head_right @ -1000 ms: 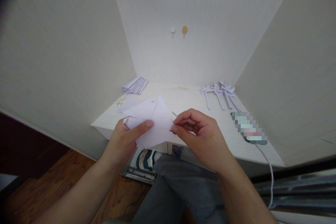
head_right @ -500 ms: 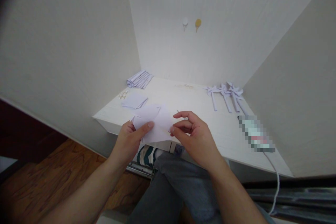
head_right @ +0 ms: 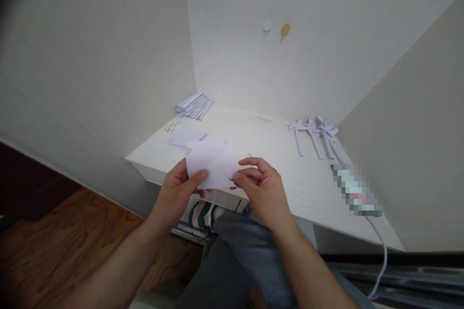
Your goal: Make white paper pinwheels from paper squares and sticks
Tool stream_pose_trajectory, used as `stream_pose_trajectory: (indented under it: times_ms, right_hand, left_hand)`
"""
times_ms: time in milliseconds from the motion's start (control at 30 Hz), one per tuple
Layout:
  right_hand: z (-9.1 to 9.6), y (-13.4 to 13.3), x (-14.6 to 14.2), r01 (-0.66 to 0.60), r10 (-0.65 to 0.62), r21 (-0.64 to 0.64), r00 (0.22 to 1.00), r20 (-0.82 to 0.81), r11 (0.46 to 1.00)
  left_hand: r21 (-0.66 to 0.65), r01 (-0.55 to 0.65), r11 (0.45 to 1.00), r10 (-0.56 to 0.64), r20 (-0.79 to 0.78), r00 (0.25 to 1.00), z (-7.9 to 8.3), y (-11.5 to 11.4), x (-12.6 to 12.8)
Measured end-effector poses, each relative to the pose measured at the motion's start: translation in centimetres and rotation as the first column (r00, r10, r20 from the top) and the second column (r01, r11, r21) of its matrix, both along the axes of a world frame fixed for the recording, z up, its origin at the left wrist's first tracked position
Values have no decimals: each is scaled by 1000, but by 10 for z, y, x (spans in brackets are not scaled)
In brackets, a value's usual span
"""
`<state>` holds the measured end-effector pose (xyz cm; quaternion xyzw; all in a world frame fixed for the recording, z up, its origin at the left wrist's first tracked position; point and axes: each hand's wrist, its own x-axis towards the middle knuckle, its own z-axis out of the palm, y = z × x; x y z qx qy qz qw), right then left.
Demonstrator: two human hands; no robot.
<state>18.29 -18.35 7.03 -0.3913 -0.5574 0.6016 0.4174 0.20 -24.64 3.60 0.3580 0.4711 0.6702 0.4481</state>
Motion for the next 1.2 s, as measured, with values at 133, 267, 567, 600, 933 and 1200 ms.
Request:
stream_pose_trajectory:
  times_ms: [133, 267, 567, 600, 933, 1200]
  right_hand:
    - [5, -4, -10, -71, 71, -9, 997, 13, 997]
    - [10, -4, -21, -115, 115, -21, 993, 8, 993]
    - [14, 0, 1, -258, 259, 37, 965, -39, 965]
    - [15, 0, 5, -273, 274, 36, 961, -37, 961]
    - [21, -6, 14, -339, 301, 74, 901, 313, 938]
    - [19, -6, 14, -272, 184, 224, 920, 345, 936]
  left_hand:
    - [9, -92, 996, 92, 3, 996, 2, 0, -5]
    - [5, -126, 992, 126, 17, 992, 6, -1, -10]
    - [44, -8, 999, 8, -10, 1000, 17, -8, -9]
    - [46, 12, 999, -10, -31, 999, 20, -9, -8]
    - [179, 111, 978, -47, -324, 945, 41, -20, -2]
    - [75, 92, 993, -113, 362, 925, 12, -13, 10]
